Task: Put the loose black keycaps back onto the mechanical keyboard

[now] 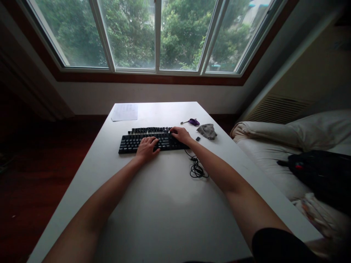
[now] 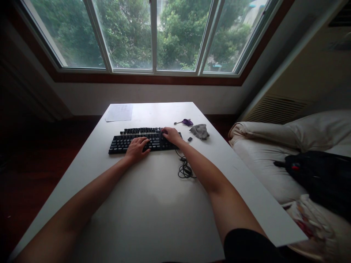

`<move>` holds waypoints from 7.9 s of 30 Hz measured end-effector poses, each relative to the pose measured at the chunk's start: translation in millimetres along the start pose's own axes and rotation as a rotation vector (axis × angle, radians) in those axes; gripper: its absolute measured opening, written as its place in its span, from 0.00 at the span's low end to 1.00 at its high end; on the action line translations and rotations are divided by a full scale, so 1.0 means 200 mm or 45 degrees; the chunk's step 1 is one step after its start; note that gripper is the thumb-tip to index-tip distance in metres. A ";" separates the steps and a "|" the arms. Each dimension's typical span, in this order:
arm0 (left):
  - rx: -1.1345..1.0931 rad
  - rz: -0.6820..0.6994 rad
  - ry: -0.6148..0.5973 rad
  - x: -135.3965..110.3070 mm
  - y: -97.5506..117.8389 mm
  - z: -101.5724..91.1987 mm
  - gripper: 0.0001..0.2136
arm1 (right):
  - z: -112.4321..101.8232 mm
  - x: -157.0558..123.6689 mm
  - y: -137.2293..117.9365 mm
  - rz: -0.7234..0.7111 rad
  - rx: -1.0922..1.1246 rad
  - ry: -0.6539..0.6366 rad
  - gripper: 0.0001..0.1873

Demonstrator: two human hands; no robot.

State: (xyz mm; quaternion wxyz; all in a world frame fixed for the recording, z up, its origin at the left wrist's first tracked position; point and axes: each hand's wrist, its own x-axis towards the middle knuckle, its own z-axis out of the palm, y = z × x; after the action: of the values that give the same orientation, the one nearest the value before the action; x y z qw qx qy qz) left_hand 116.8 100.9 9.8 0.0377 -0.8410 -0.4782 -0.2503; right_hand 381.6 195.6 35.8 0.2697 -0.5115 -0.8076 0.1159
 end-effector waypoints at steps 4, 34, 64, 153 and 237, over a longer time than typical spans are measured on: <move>0.001 -0.004 -0.005 0.00 0.00 0.00 0.23 | -0.01 0.02 -0.01 -0.042 -0.060 -0.068 0.12; -0.014 -0.016 -0.012 0.03 -0.04 0.00 0.23 | -0.04 0.12 -0.07 -0.127 -0.337 -0.308 0.09; -0.019 -0.052 -0.011 0.04 -0.04 -0.01 0.22 | 0.13 -0.18 -0.15 -0.157 -0.367 0.015 0.21; -0.026 -0.126 -0.034 -0.05 -0.05 -0.04 0.23 | 0.12 0.13 -0.08 -0.012 0.121 -0.129 0.10; -0.015 -0.107 -0.033 -0.04 -0.07 -0.03 0.24 | 0.26 0.41 -0.18 0.295 -0.358 -0.195 0.12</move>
State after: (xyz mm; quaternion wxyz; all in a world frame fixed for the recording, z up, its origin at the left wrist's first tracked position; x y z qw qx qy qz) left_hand 99.2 99.6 9.1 0.0159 -0.8235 -0.5122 -0.2435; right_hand 298.3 257.7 34.5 0.1182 -0.6235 -0.7696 0.0708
